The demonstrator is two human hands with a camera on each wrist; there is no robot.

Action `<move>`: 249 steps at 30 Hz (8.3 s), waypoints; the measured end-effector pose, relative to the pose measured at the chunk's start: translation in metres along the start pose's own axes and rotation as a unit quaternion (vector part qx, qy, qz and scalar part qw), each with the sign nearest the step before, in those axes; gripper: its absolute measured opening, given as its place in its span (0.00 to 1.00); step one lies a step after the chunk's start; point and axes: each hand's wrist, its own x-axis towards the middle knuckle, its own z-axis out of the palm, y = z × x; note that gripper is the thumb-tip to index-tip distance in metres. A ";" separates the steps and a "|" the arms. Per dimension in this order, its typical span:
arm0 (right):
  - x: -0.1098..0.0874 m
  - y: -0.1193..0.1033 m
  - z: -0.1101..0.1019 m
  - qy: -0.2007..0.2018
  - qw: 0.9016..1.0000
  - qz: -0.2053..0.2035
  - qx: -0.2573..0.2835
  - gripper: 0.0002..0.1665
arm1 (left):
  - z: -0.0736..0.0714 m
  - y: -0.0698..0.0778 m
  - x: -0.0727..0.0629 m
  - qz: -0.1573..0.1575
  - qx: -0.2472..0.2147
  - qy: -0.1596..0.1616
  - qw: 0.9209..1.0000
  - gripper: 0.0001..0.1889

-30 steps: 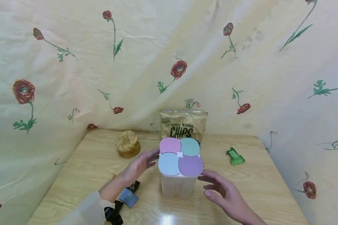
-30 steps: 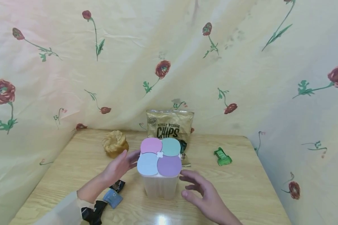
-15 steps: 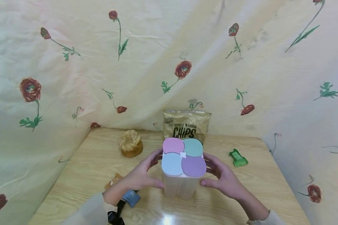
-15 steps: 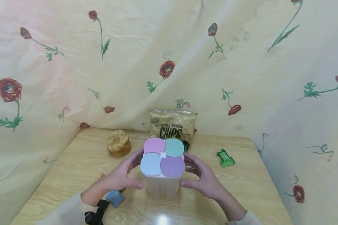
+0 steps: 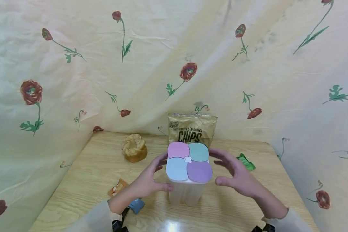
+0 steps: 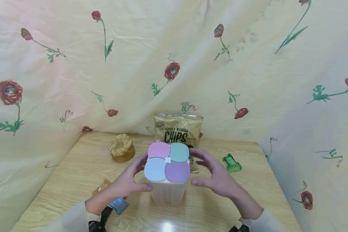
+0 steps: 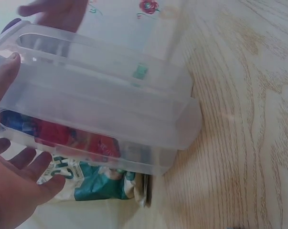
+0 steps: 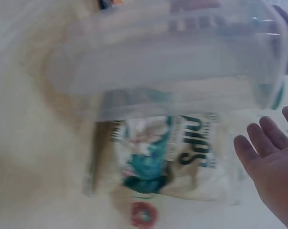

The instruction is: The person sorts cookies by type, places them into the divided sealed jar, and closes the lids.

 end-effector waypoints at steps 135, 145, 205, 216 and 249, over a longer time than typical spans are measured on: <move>0.050 -0.075 0.022 -0.053 0.972 -0.150 -0.172 0.11 | -0.040 0.114 0.052 0.280 0.280 -0.059 0.916 0.04; 0.050 -0.073 0.022 -0.040 0.970 -0.154 -0.186 0.09 | -0.043 0.111 0.046 0.280 0.278 -0.034 0.918 0.09; 0.050 -0.076 0.020 -0.021 0.989 -0.060 -0.133 0.08 | -0.138 -0.087 -0.111 -0.199 0.131 -0.064 0.969 0.31; 0.051 -0.076 0.020 -0.020 0.989 -0.058 -0.137 0.08 | -0.136 -0.100 -0.112 -0.201 0.146 -0.056 0.967 0.34; 0.051 -0.075 0.021 -0.017 0.988 -0.045 -0.144 0.10 | -0.147 -0.079 -0.103 -0.176 0.162 0.045 0.970 0.12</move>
